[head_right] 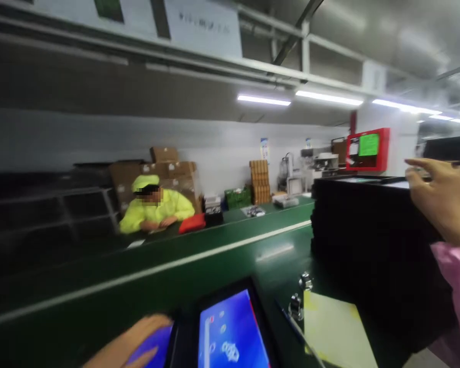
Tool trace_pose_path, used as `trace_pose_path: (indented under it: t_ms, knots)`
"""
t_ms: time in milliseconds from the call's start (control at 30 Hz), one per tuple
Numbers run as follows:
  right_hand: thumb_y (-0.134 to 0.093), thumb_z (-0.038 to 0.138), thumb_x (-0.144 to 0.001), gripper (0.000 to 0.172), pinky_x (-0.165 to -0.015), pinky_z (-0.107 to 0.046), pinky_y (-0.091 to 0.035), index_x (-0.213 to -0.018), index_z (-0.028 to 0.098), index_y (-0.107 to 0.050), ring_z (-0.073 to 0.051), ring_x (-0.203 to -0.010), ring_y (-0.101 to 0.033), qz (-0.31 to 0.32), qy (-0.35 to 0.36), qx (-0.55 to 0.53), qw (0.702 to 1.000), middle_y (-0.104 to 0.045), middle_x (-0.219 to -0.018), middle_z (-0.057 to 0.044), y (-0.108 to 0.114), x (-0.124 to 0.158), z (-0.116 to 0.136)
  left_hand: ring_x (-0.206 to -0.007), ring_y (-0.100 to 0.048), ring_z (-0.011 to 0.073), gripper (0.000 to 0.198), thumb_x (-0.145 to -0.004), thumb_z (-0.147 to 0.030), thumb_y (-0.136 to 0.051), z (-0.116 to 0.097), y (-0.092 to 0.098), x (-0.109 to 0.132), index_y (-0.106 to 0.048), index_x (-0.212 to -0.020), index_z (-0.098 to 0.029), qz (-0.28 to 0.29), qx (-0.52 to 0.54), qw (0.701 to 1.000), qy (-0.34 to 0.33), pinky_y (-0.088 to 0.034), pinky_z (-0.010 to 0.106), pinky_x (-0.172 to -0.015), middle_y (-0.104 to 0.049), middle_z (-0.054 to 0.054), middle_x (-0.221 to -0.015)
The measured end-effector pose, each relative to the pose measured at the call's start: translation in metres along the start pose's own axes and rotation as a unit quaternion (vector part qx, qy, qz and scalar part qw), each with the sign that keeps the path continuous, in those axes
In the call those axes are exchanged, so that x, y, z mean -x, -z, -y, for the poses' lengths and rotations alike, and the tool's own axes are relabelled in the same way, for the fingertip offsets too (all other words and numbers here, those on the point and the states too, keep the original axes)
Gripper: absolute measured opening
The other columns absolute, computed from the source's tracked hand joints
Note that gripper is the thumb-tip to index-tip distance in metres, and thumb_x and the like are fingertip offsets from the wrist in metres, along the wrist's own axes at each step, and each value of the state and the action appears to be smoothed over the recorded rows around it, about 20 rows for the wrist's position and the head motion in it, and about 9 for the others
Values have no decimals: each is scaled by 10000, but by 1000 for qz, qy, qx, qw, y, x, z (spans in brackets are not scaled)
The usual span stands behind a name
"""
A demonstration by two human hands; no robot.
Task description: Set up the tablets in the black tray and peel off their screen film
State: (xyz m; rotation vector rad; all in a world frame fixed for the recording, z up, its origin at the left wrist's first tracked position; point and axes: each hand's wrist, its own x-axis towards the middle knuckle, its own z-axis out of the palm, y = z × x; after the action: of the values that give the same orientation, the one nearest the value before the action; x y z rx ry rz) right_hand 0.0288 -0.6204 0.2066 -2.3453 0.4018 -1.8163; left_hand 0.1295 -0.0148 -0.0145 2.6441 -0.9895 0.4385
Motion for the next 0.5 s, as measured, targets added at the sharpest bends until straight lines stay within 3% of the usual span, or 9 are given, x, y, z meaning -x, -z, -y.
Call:
trace_pose_path:
  t_ms: [100,167,233,333,400,500]
  knots:
    - [-449,626,-1020,526,-817,-367,-604,-1144,193,-722,-211,-826,-711,182,106,-113,971,-734,-1002,-119,-43,62,56,-1112,-728,262,430,-888,-183,-453,-33,23,-18,-721,-1222,-226,64,-24,997,21,-597,398,-994,-754,87,-1228]
    - [-443,591,-1045,500,-810,-343,-623,-1150,191,-724,-216,-875,-731,303,255,-241,886,-744,-1054,-117,-70,114,102,-1127,-704,238,391,-887,-192,-501,-34,27,-31,-706,-1218,-217,96,2,994,53,-566,368,-1030,-742,76,-1230]
    - [-378,549,-1082,484,-805,-298,-631,-1142,230,-736,-190,-911,-740,375,320,-301,816,-754,-1066,-70,-92,166,143,-1172,-672,237,375,-928,-206,-496,-27,23,-32,-679,-1255,-216,111,19,990,79,-531,383,-1073,-715,79,-1264]
    - [-300,523,-1104,530,-839,-330,-644,-1151,247,-749,-204,-976,-739,418,350,-335,769,-747,-1126,-67,-118,226,180,-1220,-635,237,372,-970,-214,-477,-20,24,-12,-642,-1303,-226,109,27,988,103,-500,399,-1102,-676,75,-1313]
    - [-261,516,-1104,578,-836,-423,-652,-1144,222,-756,-259,-1006,-733,414,350,-341,768,-734,-1157,-112,-132,248,188,-1233,-622,242,368,-985,-214,-463,-19,31,10,-635,-1310,-224,101,22,988,119,-490,410,-1109,-665,78,-1322]
    - [-293,528,-1089,566,-796,-513,-644,-1135,218,-764,-325,-1015,-720,397,354,-349,772,-717,-1185,-151,-149,260,187,-1207,-633,248,359,-1001,-223,-452,-19,45,41,-649,-1301,-213,102,9,983,153,-502,422,-1092,-668,86,-1303]
